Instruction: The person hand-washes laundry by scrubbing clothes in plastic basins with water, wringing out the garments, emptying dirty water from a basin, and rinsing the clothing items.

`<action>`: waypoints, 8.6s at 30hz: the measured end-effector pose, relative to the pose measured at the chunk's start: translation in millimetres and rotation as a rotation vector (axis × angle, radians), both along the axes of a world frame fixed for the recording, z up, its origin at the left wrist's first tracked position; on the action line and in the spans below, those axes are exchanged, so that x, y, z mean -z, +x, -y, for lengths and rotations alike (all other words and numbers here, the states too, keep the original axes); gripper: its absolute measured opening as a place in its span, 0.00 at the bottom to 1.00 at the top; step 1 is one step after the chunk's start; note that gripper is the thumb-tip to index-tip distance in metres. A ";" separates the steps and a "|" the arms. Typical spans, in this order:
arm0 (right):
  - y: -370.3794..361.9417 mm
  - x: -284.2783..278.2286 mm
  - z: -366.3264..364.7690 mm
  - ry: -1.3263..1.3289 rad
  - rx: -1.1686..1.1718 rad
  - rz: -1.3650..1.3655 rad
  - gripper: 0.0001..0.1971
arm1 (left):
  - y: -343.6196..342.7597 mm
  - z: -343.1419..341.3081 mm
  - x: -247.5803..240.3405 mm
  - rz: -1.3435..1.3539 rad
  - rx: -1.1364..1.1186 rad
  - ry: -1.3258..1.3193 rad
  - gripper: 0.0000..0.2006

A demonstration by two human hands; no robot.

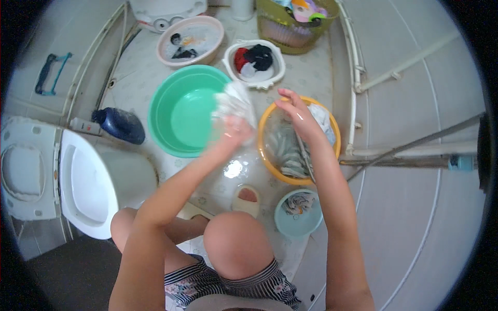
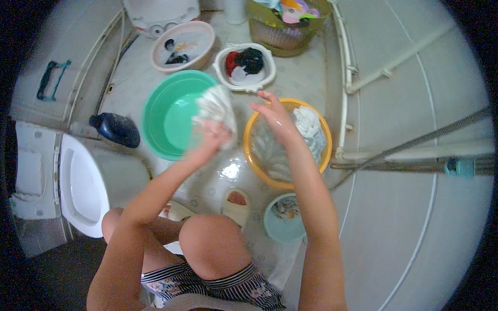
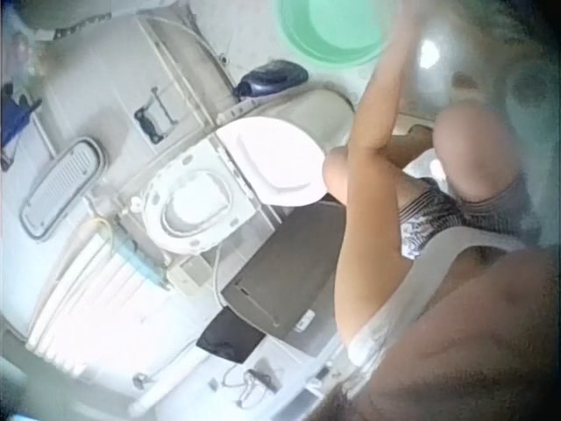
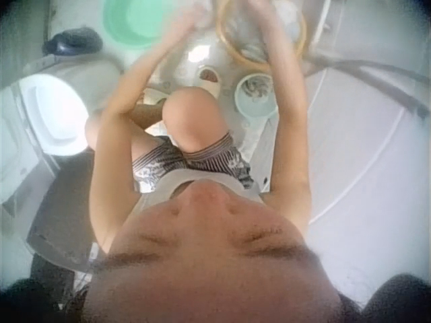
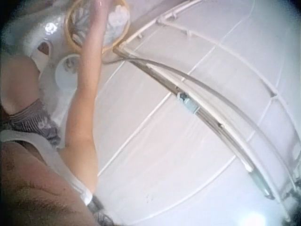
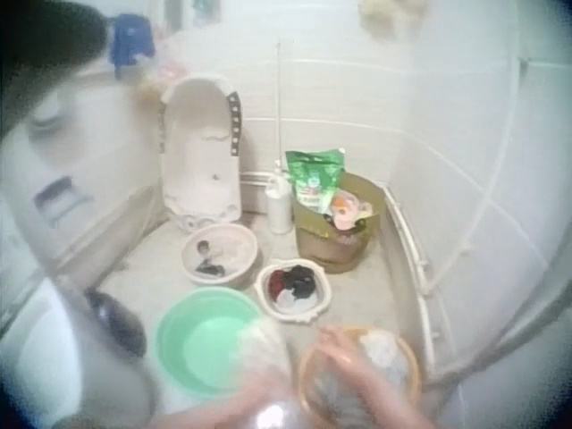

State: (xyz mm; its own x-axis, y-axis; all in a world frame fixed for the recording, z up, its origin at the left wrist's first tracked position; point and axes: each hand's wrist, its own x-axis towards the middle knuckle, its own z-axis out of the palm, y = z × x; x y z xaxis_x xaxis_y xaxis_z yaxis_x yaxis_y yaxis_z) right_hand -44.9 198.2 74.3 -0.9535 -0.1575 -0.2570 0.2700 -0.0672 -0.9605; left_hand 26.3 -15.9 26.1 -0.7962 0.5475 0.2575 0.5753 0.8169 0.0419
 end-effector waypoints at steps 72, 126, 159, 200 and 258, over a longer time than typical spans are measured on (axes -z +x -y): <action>-12.9 210.5 -99.2 0.676 -0.048 -0.255 0.22 | -99.0 -160.3 150.0 0.781 -0.344 0.271 0.09; 3.6 219.6 -62.6 1.315 -0.260 -0.738 0.28 | -34.6 -151.5 126.6 0.773 -0.335 0.225 0.17; 91.6 -2.9 -77.7 -0.843 0.352 -0.128 0.31 | -30.5 -173.7 -36.3 0.811 -0.148 1.947 0.18; -16.6 131.7 -36.4 0.465 0.424 -0.267 0.09 | -28.0 0.5 51.9 0.513 -0.499 0.588 0.20; 73.4 120.5 -63.8 1.424 -0.014 -0.043 0.18 | 32.8 63.8 141.8 0.411 -0.714 0.085 0.13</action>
